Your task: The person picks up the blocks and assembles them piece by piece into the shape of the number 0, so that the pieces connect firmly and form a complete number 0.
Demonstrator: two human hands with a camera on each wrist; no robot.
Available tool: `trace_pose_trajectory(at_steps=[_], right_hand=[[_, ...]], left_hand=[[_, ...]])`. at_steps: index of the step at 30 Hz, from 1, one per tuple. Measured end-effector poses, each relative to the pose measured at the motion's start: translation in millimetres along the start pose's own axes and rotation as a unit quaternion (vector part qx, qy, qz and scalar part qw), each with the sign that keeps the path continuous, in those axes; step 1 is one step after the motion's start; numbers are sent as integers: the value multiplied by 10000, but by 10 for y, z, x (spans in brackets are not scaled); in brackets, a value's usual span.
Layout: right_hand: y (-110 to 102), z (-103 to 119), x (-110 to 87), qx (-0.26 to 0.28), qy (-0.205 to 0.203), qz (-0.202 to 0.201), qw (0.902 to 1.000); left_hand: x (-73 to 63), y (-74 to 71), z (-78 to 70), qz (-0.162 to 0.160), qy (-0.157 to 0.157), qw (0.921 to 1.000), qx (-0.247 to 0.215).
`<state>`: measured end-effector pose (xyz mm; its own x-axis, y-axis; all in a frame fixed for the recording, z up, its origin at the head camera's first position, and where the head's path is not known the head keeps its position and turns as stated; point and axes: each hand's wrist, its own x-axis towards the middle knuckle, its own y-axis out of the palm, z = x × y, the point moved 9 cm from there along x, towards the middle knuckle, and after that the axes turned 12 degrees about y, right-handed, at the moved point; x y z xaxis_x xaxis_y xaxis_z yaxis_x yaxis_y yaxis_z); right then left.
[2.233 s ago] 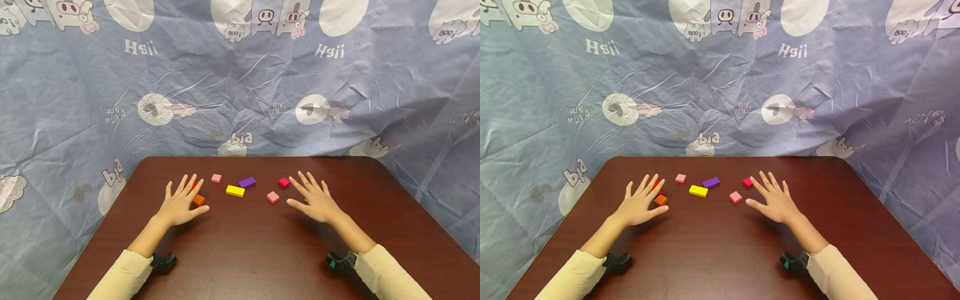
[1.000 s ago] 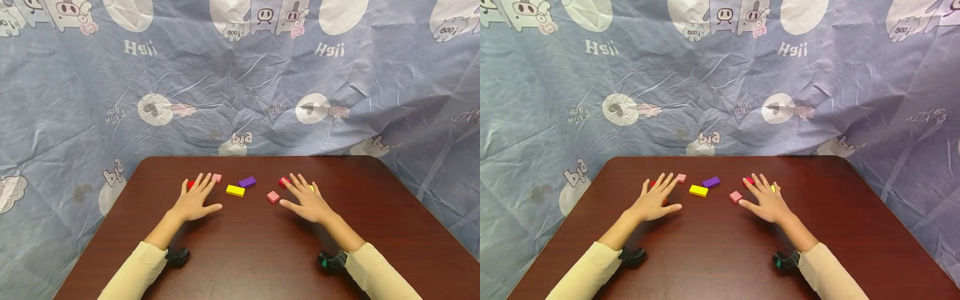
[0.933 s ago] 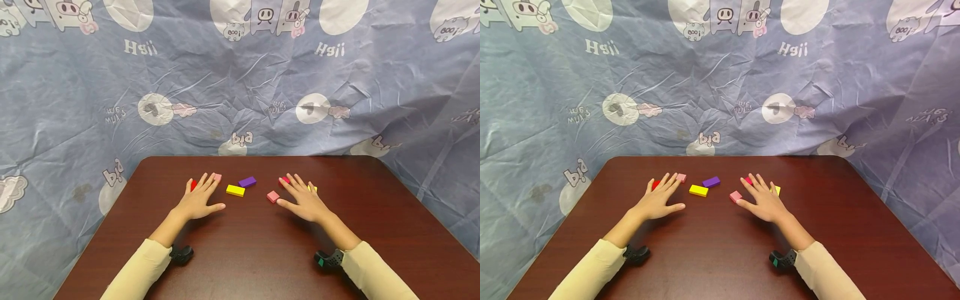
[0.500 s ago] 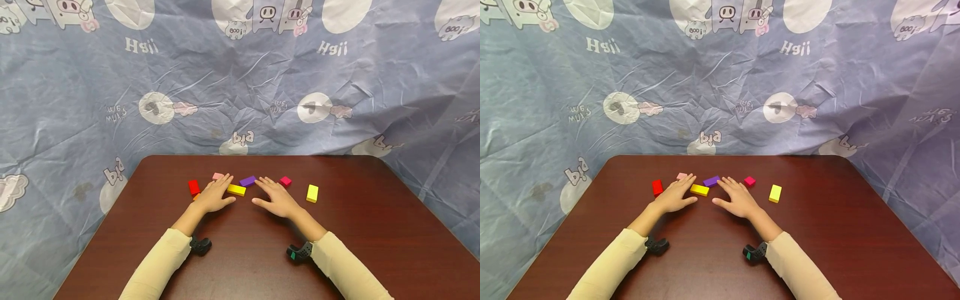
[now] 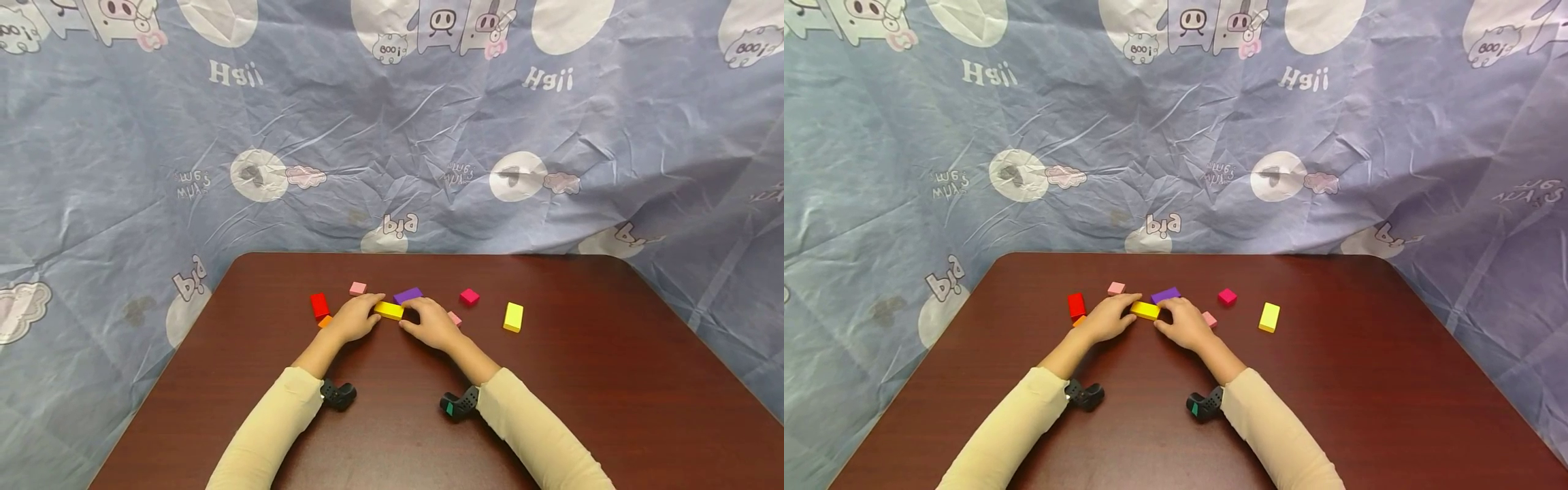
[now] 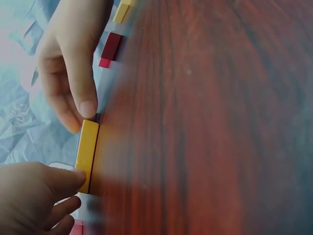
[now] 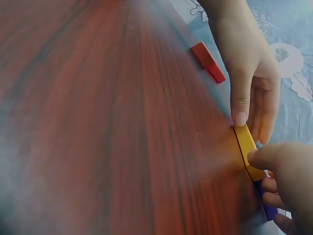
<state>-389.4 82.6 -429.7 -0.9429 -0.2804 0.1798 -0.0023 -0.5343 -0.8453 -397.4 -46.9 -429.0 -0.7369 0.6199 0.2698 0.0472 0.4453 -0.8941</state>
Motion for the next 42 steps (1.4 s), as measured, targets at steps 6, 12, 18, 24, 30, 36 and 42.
trace_pose_trajectory(at_steps=[6,12,18,24,30,36,42], right_hand=[[37,-32,54,206,201,-36,9996],[7,-50,38,546,166,-63,9983],[-52,-45,-64,817,-48,87,9966],[-125,-21,-201,839,-222,256,9959],[-193,25,-345,844,-454,352,9948],[-234,37,-486,1056,-534,570,9913],[-256,67,-638,1137,-652,730,9887]], left_hand=[[5,-34,-10,-269,94,9996,-66],[-1,-28,-21,-292,83,9994,-180],[-59,-51,-97,-205,177,9993,-268],[-139,-72,-216,-17,305,9986,-434],[-214,-82,-357,119,542,9968,-567],[-289,-87,-512,238,732,9954,-566],[-383,-66,-669,369,958,9930,-578]])
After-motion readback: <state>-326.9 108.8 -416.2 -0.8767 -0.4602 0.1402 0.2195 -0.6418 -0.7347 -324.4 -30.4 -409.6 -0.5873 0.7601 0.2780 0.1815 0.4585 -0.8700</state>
